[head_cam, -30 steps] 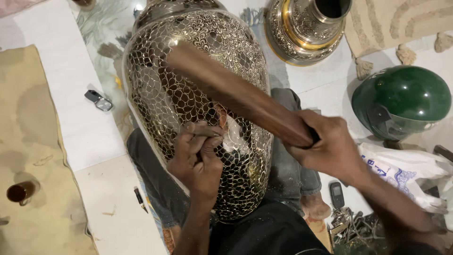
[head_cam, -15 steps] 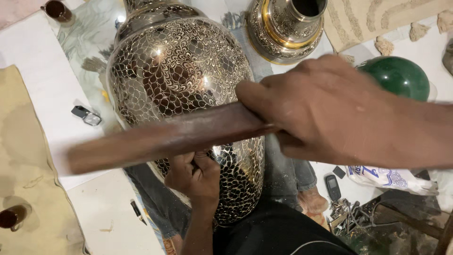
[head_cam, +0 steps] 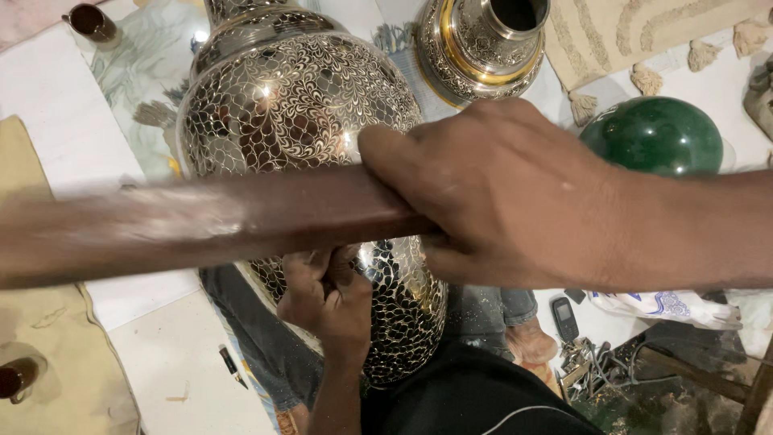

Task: The person sits on the floor with a large engraved brass vase held between their legs and decorates its surface by hand. They hold a small chisel against the metal and strike it with a wooden mallet, working pattern by pattern around the vase and repositioning the vase as they go.

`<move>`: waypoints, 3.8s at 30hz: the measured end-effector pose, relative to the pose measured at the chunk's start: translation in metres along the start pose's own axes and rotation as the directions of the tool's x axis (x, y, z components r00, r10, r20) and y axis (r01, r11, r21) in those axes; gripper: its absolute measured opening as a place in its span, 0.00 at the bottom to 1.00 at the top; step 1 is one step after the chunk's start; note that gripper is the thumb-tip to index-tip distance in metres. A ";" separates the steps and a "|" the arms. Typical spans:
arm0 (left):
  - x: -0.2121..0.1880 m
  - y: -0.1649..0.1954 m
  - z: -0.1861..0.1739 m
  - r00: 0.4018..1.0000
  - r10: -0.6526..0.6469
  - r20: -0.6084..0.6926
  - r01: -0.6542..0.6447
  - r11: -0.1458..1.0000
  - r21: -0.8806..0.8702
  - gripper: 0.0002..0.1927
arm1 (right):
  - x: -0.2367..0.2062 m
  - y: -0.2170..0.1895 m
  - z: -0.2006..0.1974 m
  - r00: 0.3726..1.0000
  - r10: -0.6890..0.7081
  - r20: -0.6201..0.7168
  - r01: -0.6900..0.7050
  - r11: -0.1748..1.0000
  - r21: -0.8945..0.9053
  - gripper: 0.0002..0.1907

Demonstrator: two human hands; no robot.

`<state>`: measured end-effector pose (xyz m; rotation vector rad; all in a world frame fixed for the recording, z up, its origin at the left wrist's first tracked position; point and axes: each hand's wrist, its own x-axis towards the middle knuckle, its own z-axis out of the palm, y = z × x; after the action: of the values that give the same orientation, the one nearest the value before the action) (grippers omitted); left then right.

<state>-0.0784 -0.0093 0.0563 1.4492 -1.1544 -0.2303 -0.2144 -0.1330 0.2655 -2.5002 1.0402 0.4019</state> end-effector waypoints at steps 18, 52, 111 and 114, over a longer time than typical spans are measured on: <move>0.009 -0.001 -0.005 0.992 -0.073 0.106 0.084 0.992 -0.097 0.17 | 0.013 0.001 0.008 0.983 -0.138 -0.125 0.101 0.959 -0.266 0.19; 0.020 -0.005 -0.012 0.954 -0.053 0.295 0.147 0.941 -0.304 0.26 | 0.010 0.022 0.017 0.994 -0.043 -0.102 0.037 0.998 -0.057 0.17; 0.055 -0.011 -0.020 0.799 -0.082 0.595 0.222 0.961 -0.165 0.18 | -0.011 0.060 0.042 0.976 0.159 -0.150 -0.110 0.951 0.289 0.10; 0.057 -0.011 -0.022 0.797 -0.051 0.602 0.182 0.970 -0.159 0.19 | -0.011 0.058 0.041 0.984 0.127 -0.121 -0.074 0.926 0.369 0.12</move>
<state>-0.0294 -0.0394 0.0792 1.2899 -1.4868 -0.9262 -0.2678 -0.1442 0.2192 -2.1726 1.1817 0.0478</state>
